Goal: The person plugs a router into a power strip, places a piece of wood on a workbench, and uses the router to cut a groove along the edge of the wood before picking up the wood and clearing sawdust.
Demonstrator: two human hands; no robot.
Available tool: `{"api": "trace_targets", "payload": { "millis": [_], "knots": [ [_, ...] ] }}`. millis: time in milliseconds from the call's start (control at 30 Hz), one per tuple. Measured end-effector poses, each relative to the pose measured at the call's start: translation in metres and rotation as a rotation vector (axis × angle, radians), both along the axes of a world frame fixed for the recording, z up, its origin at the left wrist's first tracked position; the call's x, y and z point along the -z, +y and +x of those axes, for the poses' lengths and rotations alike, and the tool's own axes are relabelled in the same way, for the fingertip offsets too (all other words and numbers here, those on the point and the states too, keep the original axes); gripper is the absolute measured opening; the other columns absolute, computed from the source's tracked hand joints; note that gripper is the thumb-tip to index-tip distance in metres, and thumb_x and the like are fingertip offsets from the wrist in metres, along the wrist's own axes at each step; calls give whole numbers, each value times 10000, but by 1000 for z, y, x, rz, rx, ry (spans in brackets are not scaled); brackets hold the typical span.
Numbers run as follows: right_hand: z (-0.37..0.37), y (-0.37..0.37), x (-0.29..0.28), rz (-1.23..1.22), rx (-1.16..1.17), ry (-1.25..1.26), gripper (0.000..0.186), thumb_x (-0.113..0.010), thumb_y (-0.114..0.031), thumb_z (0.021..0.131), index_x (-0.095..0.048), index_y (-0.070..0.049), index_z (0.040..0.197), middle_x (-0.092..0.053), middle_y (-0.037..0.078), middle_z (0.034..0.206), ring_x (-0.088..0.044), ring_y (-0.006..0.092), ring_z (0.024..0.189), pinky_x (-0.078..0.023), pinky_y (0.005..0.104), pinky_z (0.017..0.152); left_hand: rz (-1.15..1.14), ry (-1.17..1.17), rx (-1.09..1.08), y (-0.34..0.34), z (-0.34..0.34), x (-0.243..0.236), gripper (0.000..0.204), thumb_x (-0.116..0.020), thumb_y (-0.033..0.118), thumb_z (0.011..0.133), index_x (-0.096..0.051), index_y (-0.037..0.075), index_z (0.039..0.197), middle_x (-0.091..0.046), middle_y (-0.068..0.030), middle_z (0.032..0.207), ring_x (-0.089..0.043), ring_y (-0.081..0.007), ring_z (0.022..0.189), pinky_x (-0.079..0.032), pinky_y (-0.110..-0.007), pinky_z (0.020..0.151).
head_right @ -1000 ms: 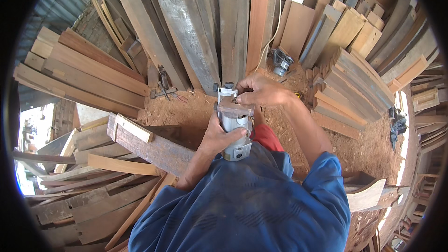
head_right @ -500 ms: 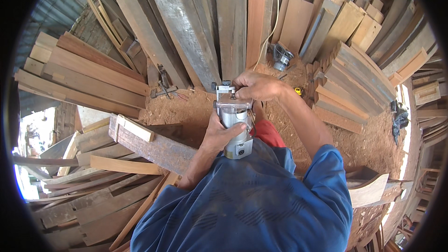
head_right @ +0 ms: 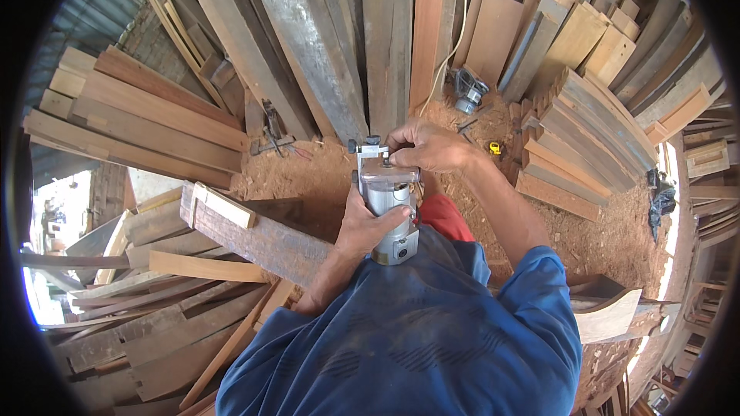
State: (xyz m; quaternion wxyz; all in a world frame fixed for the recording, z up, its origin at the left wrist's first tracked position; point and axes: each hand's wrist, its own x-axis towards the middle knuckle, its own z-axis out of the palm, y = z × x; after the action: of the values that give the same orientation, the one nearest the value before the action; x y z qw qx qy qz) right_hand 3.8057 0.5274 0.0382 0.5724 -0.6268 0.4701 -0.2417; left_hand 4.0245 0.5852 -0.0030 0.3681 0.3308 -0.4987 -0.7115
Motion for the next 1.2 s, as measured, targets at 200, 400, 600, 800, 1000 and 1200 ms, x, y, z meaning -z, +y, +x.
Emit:
{"api": "trace_targets", "payload": {
  "millis": [200, 400, 600, 800, 1000, 1200],
  "knots": [
    [1, 1, 1, 67, 31, -32, 166, -693, -142, 889, -725, 5, 958, -682, 12, 802, -592, 102, 762, -476, 319, 701, 28, 14, -15, 2, 1, -1, 596, -814, 14, 781, -487, 5, 1280, -647, -83, 1115, -646, -137, 985, -564, -334, 861],
    [-6, 8, -6, -74, 139, -118, 209, -708, -185, 942, -713, 7, 1023, -688, 15, 874, -595, 95, 809, -485, 311, 723, 123, 56, -42, 1, 7, -3, 627, -850, 17, 786, -506, 6, 1310, -664, -89, 1139, -656, -135, 999, -571, -327, 859],
    [-33, 47, 1, -109, 174, 112, 212, -658, -185, 1003, -689, 21, 1046, -684, 27, 906, -599, 111, 854, -494, 315, 753, 262, 182, -56, 2, 16, 5, 638, -865, 19, 789, -521, 17, 1326, -687, -80, 1121, -689, -151, 966, -586, -333, 839],
    [-19, 89, 17, 61, -18, 47, 285, -637, -246, 1031, -681, 34, 1062, -689, 84, 909, -621, 163, 874, -503, 336, 780, 357, 282, -11, 2, 17, 8, 526, -822, 76, 849, -562, 17, 1302, -704, -91, 1088, -711, -176, 924, -604, -353, 799],
    [-3, 103, 25, 71, 45, -66, 305, -627, -257, 1035, -669, 38, 1095, -692, 158, 950, -663, 249, 917, -522, 377, 844, 386, 362, 7, 4, 19, 20, 492, -813, 150, 870, -587, 7, 1283, -717, -110, 1021, -725, -200, 871, -613, -360, 753],
    [9, 106, 20, -93, 49, 87, 270, -626, -194, 1013, -610, 2, 1197, -681, 194, 1068, -670, 353, 1043, -517, 440, 928, 372, 322, 13, 1, 25, 13, 620, -870, 216, 806, -573, -3, 1303, -714, -108, 1033, -724, -207, 881, -613, -371, 765]
  ]
}}
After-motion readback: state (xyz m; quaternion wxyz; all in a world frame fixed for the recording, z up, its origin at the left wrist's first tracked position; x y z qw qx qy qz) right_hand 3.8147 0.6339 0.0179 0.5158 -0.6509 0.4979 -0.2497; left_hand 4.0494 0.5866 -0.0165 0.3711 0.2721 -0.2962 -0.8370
